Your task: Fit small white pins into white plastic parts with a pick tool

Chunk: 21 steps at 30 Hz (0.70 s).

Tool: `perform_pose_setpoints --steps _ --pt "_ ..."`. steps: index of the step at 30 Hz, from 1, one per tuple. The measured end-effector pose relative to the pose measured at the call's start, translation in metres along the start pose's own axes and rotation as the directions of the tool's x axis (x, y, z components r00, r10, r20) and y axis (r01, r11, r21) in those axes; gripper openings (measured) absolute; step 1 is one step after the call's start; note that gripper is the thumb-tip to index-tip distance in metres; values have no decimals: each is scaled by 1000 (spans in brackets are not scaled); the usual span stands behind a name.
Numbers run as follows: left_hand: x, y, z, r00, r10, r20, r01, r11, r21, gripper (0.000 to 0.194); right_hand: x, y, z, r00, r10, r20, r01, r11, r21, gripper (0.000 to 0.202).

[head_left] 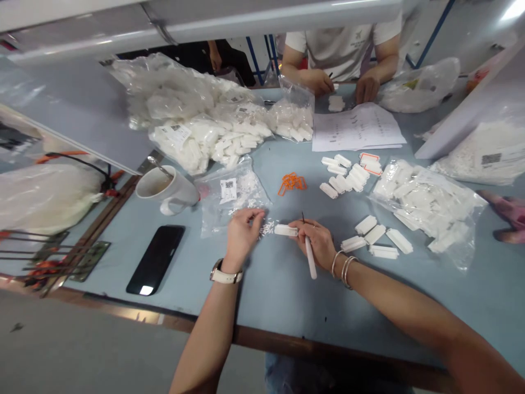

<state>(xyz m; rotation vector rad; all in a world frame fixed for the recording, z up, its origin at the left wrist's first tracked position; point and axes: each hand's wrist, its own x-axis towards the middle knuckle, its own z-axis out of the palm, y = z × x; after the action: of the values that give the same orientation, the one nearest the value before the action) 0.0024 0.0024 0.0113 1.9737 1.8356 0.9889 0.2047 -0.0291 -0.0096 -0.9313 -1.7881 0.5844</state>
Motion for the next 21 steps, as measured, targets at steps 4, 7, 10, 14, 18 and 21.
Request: perform_pose_setpoints --steps 4,7,10,14,18,21 --pt "-2 -5 8 991 102 84 -113 983 144 15 1 0 0 999 -40 -8 40 999 -22 14" --pt "-3 -7 10 989 110 99 -129 970 207 17 1 1 1 999 -31 -18 30 999 -39 15" --pt "-2 -11 8 988 107 113 -132 960 245 18 0 0 1 1000 -3 -8 2 999 -44 16" --pt "-1 -11 5 989 85 117 -114 956 270 18 0 0 1 1000 -6 -14 6 999 -40 17" --pt "0 -2 -2 993 -56 108 46 994 98 15 1 0 0 1000 28 -7 -28 1000 -13 14" --pt "0 10 -9 981 -127 146 149 977 -152 17 1 0 0 998 63 -7 -63 998 -13 13"
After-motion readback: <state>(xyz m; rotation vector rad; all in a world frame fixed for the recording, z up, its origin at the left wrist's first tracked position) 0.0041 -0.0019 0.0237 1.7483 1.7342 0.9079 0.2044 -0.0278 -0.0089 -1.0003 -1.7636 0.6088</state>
